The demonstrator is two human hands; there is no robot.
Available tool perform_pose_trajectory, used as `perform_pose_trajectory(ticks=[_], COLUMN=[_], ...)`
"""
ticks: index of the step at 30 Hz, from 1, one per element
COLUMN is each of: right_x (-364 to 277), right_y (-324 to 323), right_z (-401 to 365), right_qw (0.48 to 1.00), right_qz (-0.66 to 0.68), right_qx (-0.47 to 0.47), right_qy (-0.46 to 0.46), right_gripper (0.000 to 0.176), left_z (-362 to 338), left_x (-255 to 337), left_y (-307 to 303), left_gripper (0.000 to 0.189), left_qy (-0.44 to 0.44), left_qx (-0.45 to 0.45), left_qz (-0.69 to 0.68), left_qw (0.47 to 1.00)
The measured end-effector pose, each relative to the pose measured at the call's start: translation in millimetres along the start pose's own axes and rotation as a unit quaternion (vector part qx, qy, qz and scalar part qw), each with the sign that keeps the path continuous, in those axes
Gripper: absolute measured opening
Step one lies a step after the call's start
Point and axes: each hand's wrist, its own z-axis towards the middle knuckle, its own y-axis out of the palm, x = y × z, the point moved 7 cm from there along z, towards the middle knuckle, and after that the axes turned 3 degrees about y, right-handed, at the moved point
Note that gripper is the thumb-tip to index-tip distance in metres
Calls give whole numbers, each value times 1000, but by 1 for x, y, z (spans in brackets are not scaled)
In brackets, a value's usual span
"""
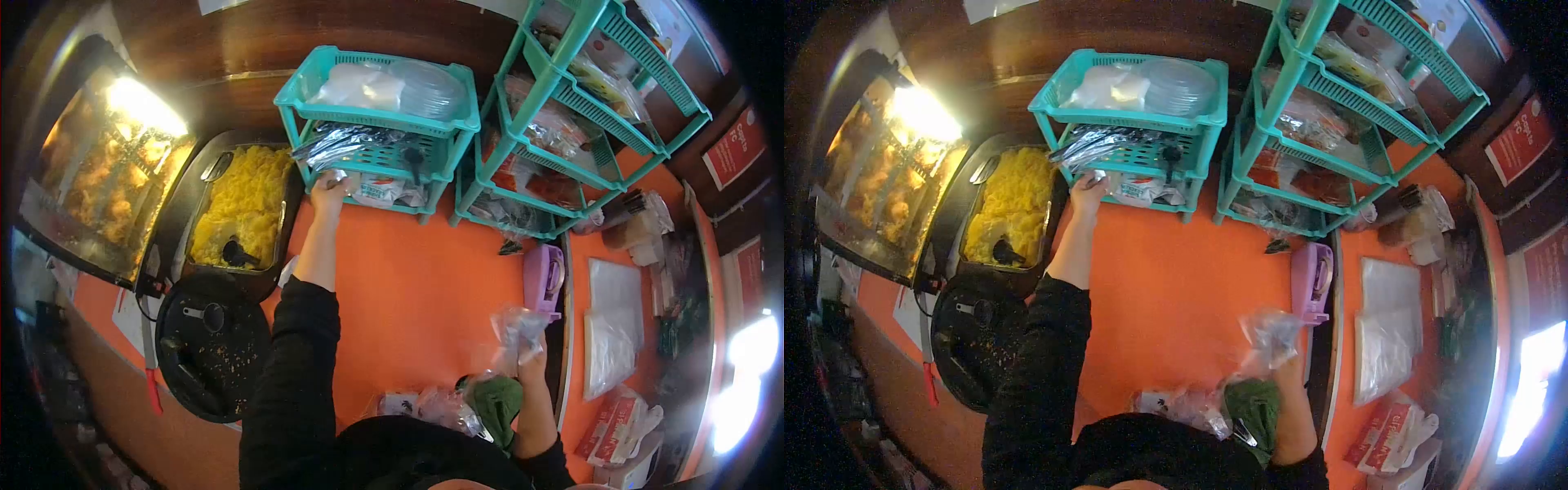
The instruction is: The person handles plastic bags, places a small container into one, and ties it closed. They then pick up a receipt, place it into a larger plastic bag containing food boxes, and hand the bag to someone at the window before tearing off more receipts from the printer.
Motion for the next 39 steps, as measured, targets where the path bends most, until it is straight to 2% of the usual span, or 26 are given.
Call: perform_pose_trajectory(ticks=[1, 2, 3, 7, 9, 11, 12, 14, 17, 20, 21, 23, 24, 27, 30, 33, 36, 39], right_x=[-16, -38, -53, -57, -52, -67, -73, -57, -25, -19, -26, -44, -33, -36, -42, -28, -28, -51], right_y=[21, 46, 71, 155, 204, 248, 269, 306, 339, 344, 342, 337, 345, 362, 357, 361, 353, 350], right_z=[13, 23, 33, 73, 94, 113, 122, 140, 168, 215, 222, 229, 238, 209, 201, 214, 219, 206], right_qw=[999, 996, 990, 972, 963, 933, 895, 776, 628, 698, 732, 793, 794, 775, 787, 794, 843, 861], right_qz=[-6, -11, -15, 54, -80, -230, -309, -449, -577, -573, -550, -501, -519, -509, -493, -399, -324, -330], right_qx=[-39, -78, -116, -223, -248, -247, -234, -195, -156, -251, -228, -184, -187, -257, -252, -215, -180, -216], right_qy=[-25, -49, -74, -59, -69, -128, -222, -397, -498, -350, -332, -295, -257, -272, -272, -405, -390, -321], right_gripper=[41, 40, 40, 40, 40, 37, 36, 33, 34, 37, 35, 32, 36, 41, 46, 49, 45, 41], left_z=[-7, -14, -20, -27, -30, -41, -41, -42, -45, -49, -49, -44, -42, -18, -41, -39, -21, -24], left_x=[9, 22, 26, 21, 23, 43, 47, 51, 61, 77, 80, 74, 72, 39, 80, 80, 53, 50], left_y=[2, 2, 2, -11, -22, -29, -29, -28, -27, -26, -25, -25, -25, -38, -20, -20, -25, -24], left_gripper=[55, 54, 53, 50, 47, 40, 34, 23, 14, 17, 17, 16, 16, 13, 12, 14, 17, 18], left_qy=[13, 51, 45, 47, 63, 82, 109, 160, 125, 111, 112, 123, 128, 78, 189, 140, 118, 80], left_qx=[0, 9, 22, 51, 76, 124, 106, 67, 28, -4, -16, -28, -32, -50, -62, -78, -144, -142], left_qz=[12, 91, 98, 126, 170, 241, 264, 311, 336, 367, 375, 308, 273, 162, 338, 344, 207, 237], left_qw=[1000, 995, 994, 990, 980, 959, 953, 934, 933, 923, 920, 943, 953, 982, 920, 925, 960, 958])
